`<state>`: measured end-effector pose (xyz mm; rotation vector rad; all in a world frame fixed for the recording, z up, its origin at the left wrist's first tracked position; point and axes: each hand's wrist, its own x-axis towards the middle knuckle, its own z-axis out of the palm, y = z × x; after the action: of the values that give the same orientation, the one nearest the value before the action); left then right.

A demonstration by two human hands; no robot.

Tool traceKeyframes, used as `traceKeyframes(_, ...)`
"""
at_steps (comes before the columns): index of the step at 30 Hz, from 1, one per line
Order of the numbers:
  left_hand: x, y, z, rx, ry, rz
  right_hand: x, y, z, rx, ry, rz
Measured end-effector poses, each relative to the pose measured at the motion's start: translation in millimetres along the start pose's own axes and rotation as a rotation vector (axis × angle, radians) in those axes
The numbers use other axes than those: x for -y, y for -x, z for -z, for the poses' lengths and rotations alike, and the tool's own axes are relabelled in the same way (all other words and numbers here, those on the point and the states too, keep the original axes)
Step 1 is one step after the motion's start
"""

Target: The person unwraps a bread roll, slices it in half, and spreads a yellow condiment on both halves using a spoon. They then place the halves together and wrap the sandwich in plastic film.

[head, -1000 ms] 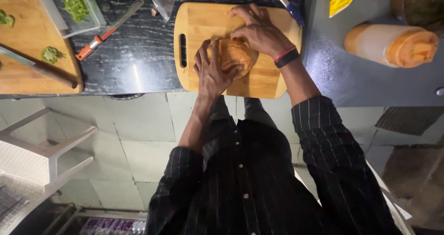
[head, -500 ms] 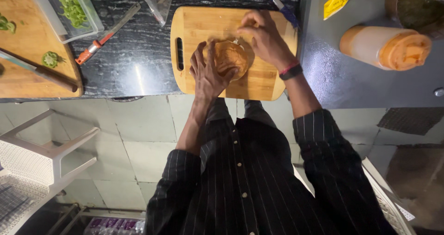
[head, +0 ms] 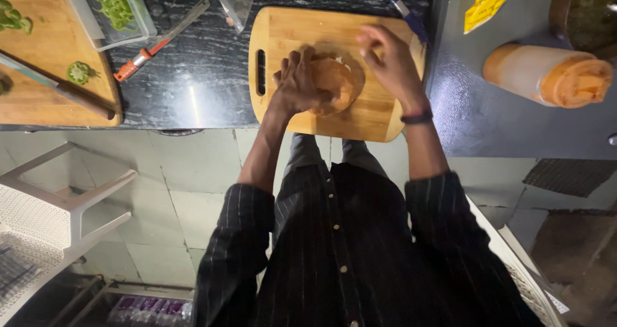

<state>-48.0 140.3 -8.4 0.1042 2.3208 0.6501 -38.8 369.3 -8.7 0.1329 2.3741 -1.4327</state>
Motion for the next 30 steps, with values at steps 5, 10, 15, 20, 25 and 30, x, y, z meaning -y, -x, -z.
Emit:
traceKeyframes(5,0,2,6,0.067,-0.041,-0.04,-25,59,-13,-0.01,-0.037,-0.122)
traceKeyframes(10,5,51,-15,-0.295,0.072,-0.384,-24,123,-62,-0.285,-0.139,0.053)
traceKeyframes(15,4,94,-38,-0.358,0.126,-0.396,-12,162,-92,-0.283,-0.226,-0.02)
traceKeyframes(20,6,110,-45,-0.475,0.079,-0.552,-1,174,-97,-0.301,-0.236,0.045)
traceKeyframes(25,10,112,-50,-0.51,0.002,-0.594,5,179,-92,-0.27,-0.582,-0.062)
traceKeyframes(30,13,107,-56,-0.548,-0.088,-0.64,6,172,-72,-0.321,-0.274,0.113)
